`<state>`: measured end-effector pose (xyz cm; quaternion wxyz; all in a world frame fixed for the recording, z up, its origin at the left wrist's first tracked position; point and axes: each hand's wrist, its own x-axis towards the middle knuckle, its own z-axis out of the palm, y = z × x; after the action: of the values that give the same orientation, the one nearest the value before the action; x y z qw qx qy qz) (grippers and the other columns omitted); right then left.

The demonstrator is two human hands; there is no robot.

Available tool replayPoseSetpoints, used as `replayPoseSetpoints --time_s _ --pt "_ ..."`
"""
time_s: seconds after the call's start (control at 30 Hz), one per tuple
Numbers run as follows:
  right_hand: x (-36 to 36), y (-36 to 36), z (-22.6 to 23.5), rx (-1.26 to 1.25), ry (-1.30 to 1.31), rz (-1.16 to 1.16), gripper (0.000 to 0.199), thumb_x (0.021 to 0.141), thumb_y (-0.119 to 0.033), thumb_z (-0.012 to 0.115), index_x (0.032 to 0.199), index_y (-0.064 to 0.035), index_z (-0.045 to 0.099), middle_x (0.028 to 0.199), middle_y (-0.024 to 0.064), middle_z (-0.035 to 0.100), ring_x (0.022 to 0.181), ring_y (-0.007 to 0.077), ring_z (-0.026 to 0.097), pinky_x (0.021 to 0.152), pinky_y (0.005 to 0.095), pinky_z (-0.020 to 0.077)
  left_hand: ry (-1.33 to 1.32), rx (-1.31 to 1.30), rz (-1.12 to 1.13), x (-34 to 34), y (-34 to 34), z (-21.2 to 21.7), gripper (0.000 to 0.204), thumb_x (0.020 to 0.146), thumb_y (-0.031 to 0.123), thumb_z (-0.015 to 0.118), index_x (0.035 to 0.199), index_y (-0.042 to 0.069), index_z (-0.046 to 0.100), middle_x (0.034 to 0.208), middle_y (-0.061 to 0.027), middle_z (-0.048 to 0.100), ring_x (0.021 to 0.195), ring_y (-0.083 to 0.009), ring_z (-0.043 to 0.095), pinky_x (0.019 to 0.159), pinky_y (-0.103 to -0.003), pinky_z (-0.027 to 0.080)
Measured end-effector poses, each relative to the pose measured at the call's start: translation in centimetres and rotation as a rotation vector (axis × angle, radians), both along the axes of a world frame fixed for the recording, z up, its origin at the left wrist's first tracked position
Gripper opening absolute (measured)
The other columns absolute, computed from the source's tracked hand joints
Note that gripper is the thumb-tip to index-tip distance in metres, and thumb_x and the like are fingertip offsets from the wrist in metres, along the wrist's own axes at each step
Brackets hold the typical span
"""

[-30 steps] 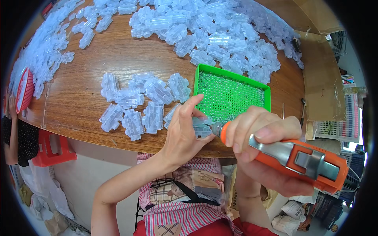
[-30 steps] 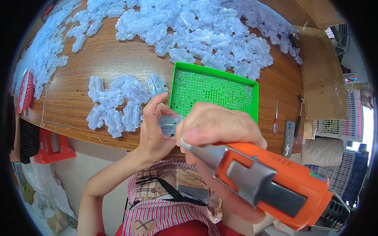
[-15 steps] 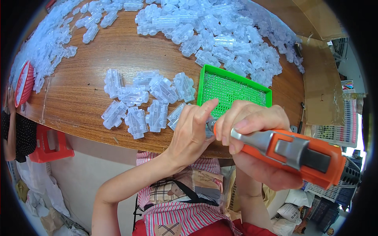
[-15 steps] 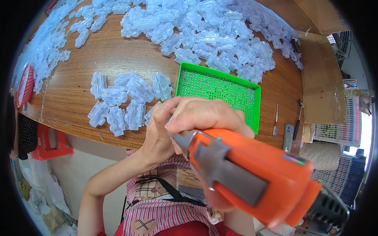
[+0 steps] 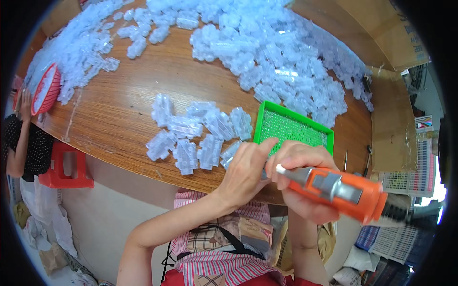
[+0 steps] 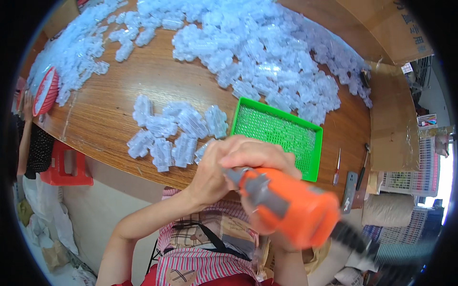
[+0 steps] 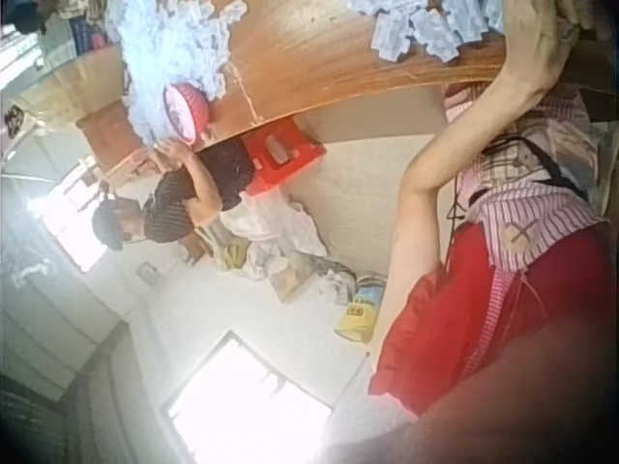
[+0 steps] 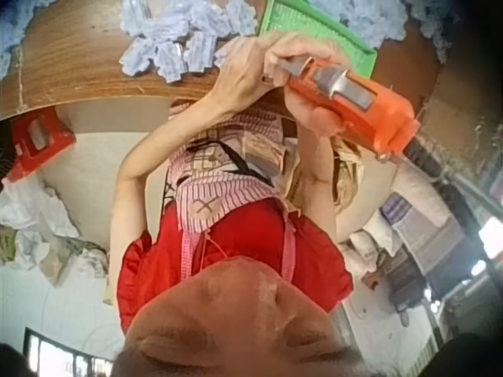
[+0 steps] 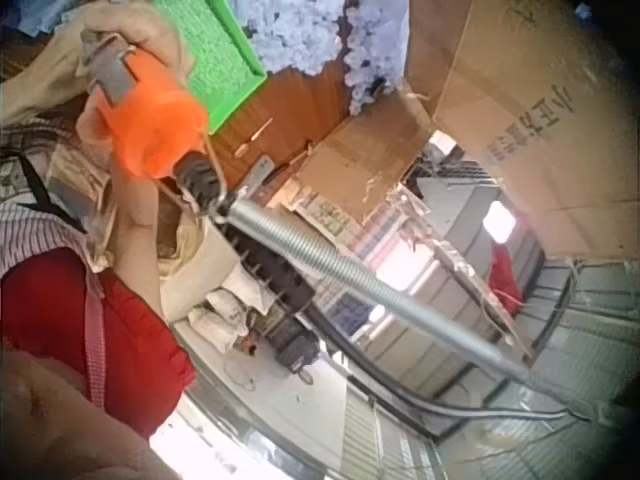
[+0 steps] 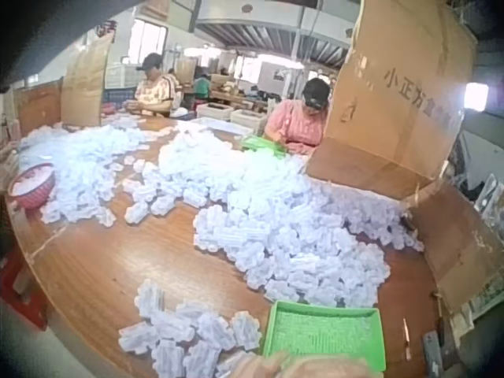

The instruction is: The person assembles plastic components by picking up a clear housing and using a power screwdriver to drive small metal pins from a green tray into it. They repeat this process for several housings, occasionally moving finished pieces aside to reach more parts from the pile.

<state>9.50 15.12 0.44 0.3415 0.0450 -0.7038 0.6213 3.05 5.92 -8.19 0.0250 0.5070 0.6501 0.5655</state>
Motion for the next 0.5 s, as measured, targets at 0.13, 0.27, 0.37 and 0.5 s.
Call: replayPoseSetpoints --time_s 0.13,0.27,0.37,0.5 --pt "0.6 1.1 2.6 -0.366 0.238 0.026 0.082 0.077 -0.078 0.046 0.097 0.0014 0.052 0.058 0.0029 0.049 0.053 0.0146 0.046 0.045 0.0273 0.0399 0.072 -0.223 0.097 -1.3 -1.4 2.9 0.064 0.067 0.012 0.076 0.123 0.005 0.047 0.094 -0.0143 0.053 0.091 -0.032 0.051 0.078 -0.04 0.045" --pt "2.2 3.5 4.0 -0.363 0.237 -0.181 0.084 0.075 -0.082 0.044 0.093 0.0006 0.051 0.054 0.0024 0.046 0.048 0.0142 0.045 0.042 0.026 0.0396 0.274 -0.304 0.396 -7.6 -4.1 5.9 0.041 0.07 0.019 0.077 0.103 0.006 0.057 0.095 -0.0132 0.058 0.09 -0.0327 0.052 0.08 -0.041 0.044" --pt "2.2 4.4 1.6 -0.377 0.172 -0.3 0.082 0.076 -0.081 0.044 0.09 0.0003 0.05 0.052 0.0022 0.045 0.046 0.013 0.045 0.044 0.0252 0.0407 0.315 -0.582 0.445 -13.3 -5.7 6.0 0.044 0.07 0.028 0.078 0.103 0.006 0.057 0.098 -0.0137 0.059 0.096 -0.0334 0.052 0.083 -0.042 0.044" --pt "2.8 4.6 0.2 -0.299 0.144 -0.355 0.076 0.08 -0.076 0.044 0.088 -0.0009 0.049 0.052 0.0015 0.042 0.046 0.0122 0.042 0.042 0.0246 0.0382 0.275 -0.898 0.205 -16.2 -5.9 6.1 0.043 0.076 0.042 0.072 0.096 0.005 0.065 0.104 -0.0163 0.059 0.103 -0.0356 0.053 0.085 -0.043 0.044"
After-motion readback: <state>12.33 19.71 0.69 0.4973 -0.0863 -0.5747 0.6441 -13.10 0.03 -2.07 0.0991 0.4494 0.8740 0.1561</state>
